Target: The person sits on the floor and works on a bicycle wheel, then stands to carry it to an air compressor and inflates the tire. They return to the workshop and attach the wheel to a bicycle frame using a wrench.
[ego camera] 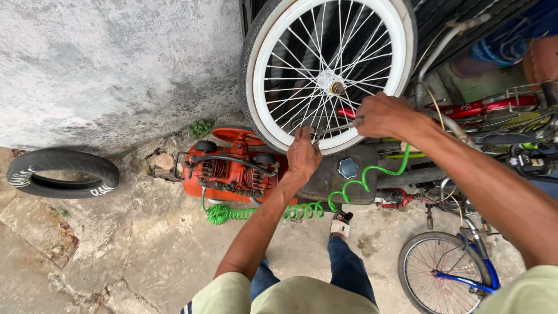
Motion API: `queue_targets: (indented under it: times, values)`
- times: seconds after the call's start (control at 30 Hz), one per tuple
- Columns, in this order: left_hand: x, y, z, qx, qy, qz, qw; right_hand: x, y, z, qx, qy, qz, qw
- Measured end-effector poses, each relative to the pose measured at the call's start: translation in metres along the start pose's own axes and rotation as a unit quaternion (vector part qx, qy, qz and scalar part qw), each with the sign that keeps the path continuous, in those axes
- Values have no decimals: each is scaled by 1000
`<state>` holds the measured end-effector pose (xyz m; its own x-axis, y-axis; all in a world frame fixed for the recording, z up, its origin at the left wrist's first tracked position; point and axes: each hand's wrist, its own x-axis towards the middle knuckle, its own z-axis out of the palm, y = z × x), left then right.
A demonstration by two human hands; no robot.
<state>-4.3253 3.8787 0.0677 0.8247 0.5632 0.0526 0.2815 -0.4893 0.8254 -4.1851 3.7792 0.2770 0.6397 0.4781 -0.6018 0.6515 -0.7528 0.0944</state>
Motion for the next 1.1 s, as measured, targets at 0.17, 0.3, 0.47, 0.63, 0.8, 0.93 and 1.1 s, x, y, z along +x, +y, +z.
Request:
queue_targets:
  times: [0.17,0.3,0.47,0.63,0.8,0.93,1.1]
  values:
    - [-1,-13,21,20,-29,-45,998,10,-10,-3,-9,40,1,999]
    - [4,-16,31,52,-85,-81,992,27,-9,0,-24,13,11,1000]
    - [14,-15,32,18,-107,-143,984,45,-9,9,-62,69,-69,993]
    - [27,-20,37,-101,-127,-240,957,58,-10,13,-130,73,-95,984]
    - [30,-35,50,5,-99,-154,983,71,-18,4,-209,102,-150,961]
    - [31,-44,57,11,-84,-128,988,77,-27,-5,-244,107,-156,951]
    - [30,-50,65,10,-67,-131,989,78,-29,-4,-245,107,-161,950]
